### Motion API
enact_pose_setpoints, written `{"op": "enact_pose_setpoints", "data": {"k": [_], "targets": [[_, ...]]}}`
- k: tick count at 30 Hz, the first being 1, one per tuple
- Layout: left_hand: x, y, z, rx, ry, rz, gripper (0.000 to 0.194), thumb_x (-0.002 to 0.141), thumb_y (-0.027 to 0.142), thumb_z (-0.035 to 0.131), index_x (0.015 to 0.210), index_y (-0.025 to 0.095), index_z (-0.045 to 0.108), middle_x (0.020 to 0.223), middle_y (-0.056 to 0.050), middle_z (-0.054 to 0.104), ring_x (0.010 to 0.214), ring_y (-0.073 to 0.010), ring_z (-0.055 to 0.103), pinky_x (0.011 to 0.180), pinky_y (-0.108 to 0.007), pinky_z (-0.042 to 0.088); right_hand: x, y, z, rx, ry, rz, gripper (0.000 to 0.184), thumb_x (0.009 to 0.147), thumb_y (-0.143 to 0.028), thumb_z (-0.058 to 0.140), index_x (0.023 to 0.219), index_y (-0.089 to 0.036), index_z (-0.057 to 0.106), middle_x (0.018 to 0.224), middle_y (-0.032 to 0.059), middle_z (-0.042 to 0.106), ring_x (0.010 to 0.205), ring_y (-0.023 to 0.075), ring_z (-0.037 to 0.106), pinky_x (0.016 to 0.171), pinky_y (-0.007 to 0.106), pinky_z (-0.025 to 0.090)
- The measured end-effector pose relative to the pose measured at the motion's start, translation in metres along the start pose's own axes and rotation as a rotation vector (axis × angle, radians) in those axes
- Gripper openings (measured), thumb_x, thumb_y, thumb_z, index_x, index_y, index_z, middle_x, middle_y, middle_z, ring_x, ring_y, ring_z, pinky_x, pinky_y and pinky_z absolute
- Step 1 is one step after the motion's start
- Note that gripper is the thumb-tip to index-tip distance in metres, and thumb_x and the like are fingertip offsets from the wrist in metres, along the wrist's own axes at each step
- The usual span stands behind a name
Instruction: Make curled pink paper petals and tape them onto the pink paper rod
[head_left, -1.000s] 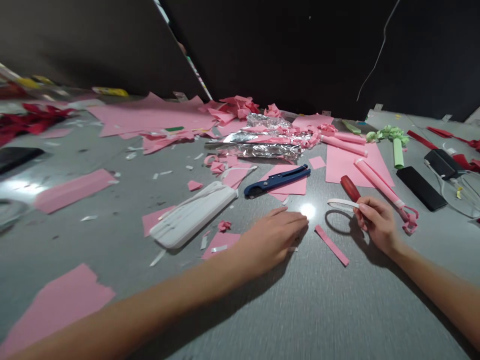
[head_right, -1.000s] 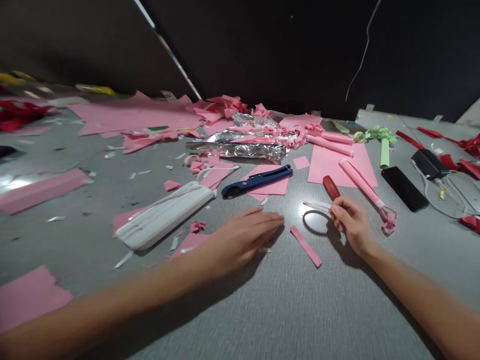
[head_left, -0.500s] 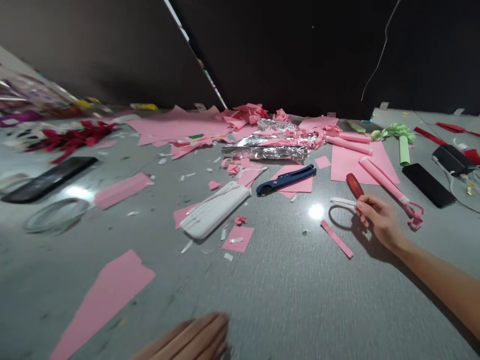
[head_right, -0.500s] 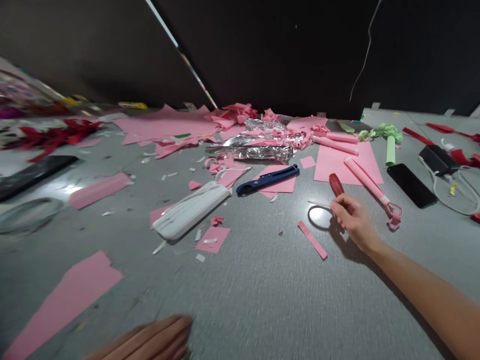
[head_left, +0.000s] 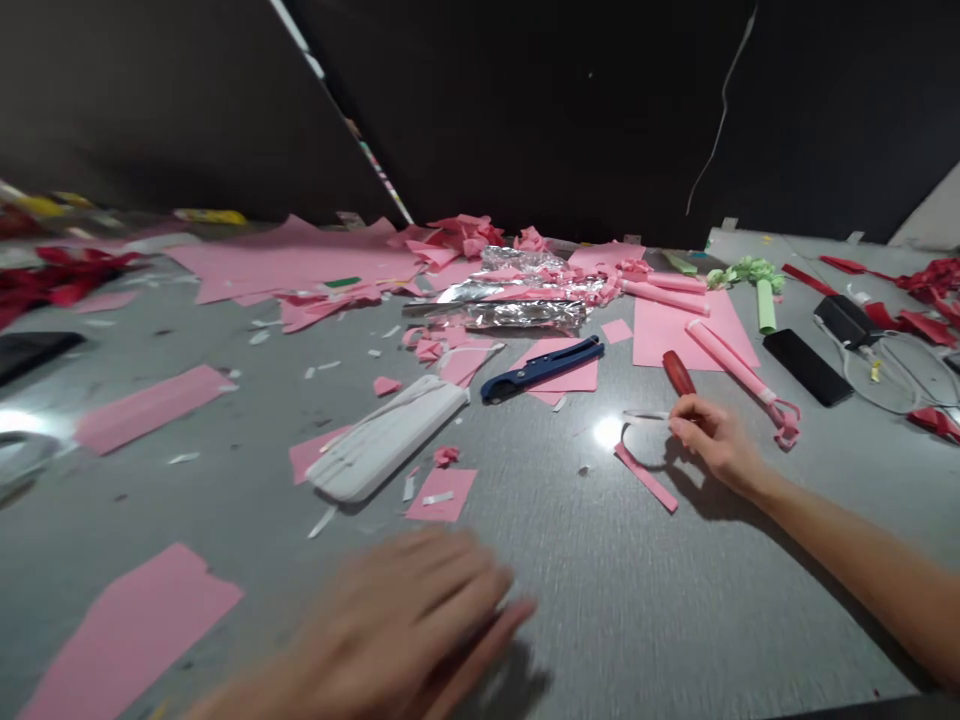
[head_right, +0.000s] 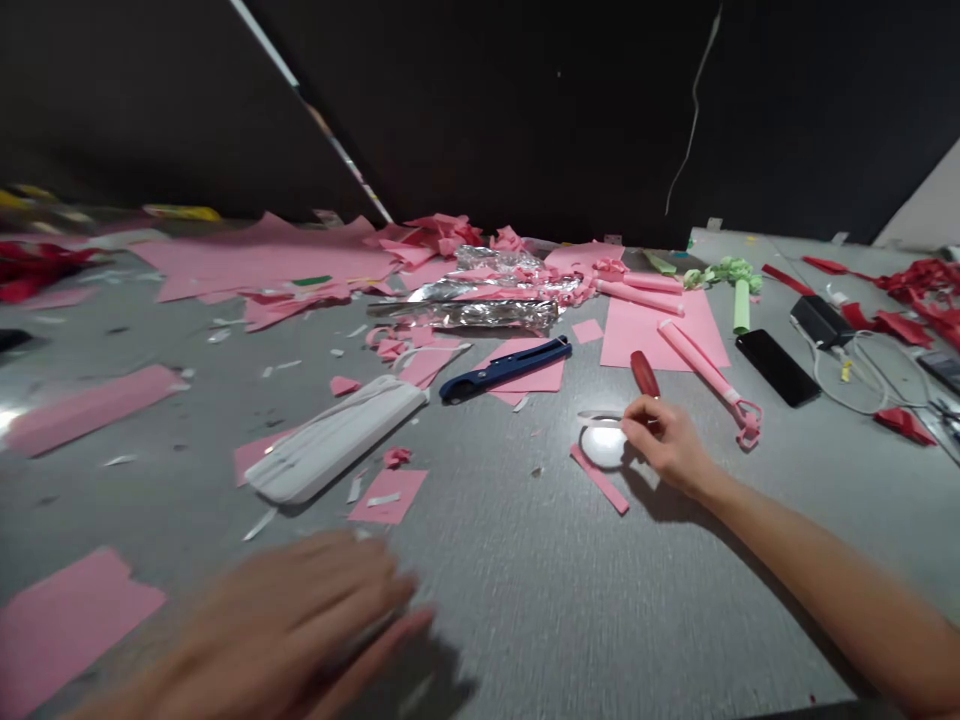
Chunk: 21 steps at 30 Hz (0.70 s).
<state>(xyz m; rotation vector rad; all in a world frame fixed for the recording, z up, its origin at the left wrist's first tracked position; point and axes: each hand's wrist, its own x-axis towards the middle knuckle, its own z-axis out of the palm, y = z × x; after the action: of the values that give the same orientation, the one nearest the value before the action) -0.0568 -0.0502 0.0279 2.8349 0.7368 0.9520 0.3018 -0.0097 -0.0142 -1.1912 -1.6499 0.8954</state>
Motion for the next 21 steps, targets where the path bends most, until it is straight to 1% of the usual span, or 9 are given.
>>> {"op": "enact_pose_setpoints", "data": {"k": [1,2,4,6,8,10,14,18,21], "targets": [[0.029,-0.008,0.015,-0.008,0.055,0.050,0.025,0.110,0.025,0.056,0.087,0.024,0.067,0.064,0.002,0.063,0.053,-0.0169,0.054,0.053,-0.033,0.038,0.000,0.000,0.000,-0.031,-0.013,-0.038,0.020,0.102,-0.035,0.063,0.088,-0.021,0.065,0.074,-0.0004,0.060,0.064,0.0149,0.055,0.058,0.027,0.042],[0.055,-0.015,0.031,-0.025,0.110,0.035,0.017,0.111,0.024,0.057,0.103,0.020,0.071,0.072,0.000,0.071,0.058,-0.0164,0.060,0.058,-0.032,0.045,-0.001,0.000,0.001,-0.058,-0.027,-0.073,0.018,0.103,-0.033,0.062,0.090,-0.021,0.065,0.076,0.0002,0.062,0.066,0.0152,0.057,0.061,0.028,0.044],[0.091,-0.029,0.065,-0.096,0.185,-0.021,0.022,0.113,0.030,0.058,0.121,0.015,0.072,0.067,0.002,0.068,0.050,-0.0137,0.057,0.054,-0.029,0.043,-0.001,0.000,0.002,-0.096,-0.053,-0.128,0.014,0.103,-0.030,0.061,0.094,-0.020,0.065,0.080,0.0006,0.065,0.070,0.0156,0.060,0.065,0.028,0.047],[0.104,-0.040,0.094,-0.150,0.175,-0.080,0.028,0.114,0.036,0.059,0.127,0.015,0.072,0.063,0.004,0.065,0.050,-0.0139,0.057,0.053,-0.028,0.041,-0.002,0.000,0.004,-0.116,-0.064,-0.174,0.010,0.102,-0.026,0.060,0.096,-0.020,0.065,0.082,0.0005,0.065,0.071,0.0157,0.060,0.066,0.028,0.048],[0.101,-0.047,0.112,-0.182,0.158,-0.068,0.027,0.114,0.040,0.062,0.121,0.017,0.075,0.066,0.002,0.068,0.053,-0.0149,0.061,0.056,-0.029,0.043,-0.002,-0.001,0.006,-0.132,-0.057,-0.226,0.007,0.101,-0.022,0.060,0.095,-0.020,0.063,0.082,0.0005,0.064,0.071,0.0154,0.059,0.066,0.028,0.048],[0.092,-0.051,0.120,-0.191,0.135,-0.036,0.026,0.114,0.041,0.062,0.113,0.018,0.074,0.073,0.000,0.073,0.060,-0.0161,0.066,0.060,-0.029,0.045,-0.001,-0.002,0.009,-0.165,-0.051,-0.270,0.006,0.100,-0.018,0.060,0.095,-0.019,0.063,0.083,0.0004,0.062,0.069,0.0147,0.056,0.065,0.028,0.045],[0.086,-0.050,0.119,-0.215,0.094,-0.059,0.028,0.116,0.044,0.057,0.112,0.019,0.070,0.080,0.000,0.072,0.065,-0.0151,0.069,0.061,-0.027,0.047,-0.002,-0.003,0.014,-0.246,-0.011,-0.314,0.007,0.100,-0.017,0.059,0.096,-0.019,0.065,0.082,0.0004,0.063,0.068,0.0148,0.056,0.065,0.030,0.044],[0.094,-0.048,0.117,-0.210,0.123,-0.139,0.038,0.113,0.054,0.059,0.104,0.018,0.066,0.078,0.002,0.068,0.061,-0.0130,0.063,0.059,-0.025,0.047,-0.005,0.000,0.016,-0.326,-0.025,-0.370,0.014,0.100,-0.012,0.057,0.104,-0.019,0.069,0.090,0.0046,0.072,0.077,0.0174,0.065,0.071,0.031,0.051],[0.096,-0.047,0.117,-0.194,0.118,-0.138,0.044,0.113,0.059,0.057,0.098,0.018,0.065,0.076,0.002,0.065,0.061,-0.0136,0.062,0.058,-0.026,0.045,-0.007,0.003,0.017,-0.376,-0.062,-0.424,0.019,0.101,-0.011,0.057,0.110,-0.018,0.071,0.098,0.0081,0.077,0.087,0.0202,0.071,0.076,0.032,0.056]]}}
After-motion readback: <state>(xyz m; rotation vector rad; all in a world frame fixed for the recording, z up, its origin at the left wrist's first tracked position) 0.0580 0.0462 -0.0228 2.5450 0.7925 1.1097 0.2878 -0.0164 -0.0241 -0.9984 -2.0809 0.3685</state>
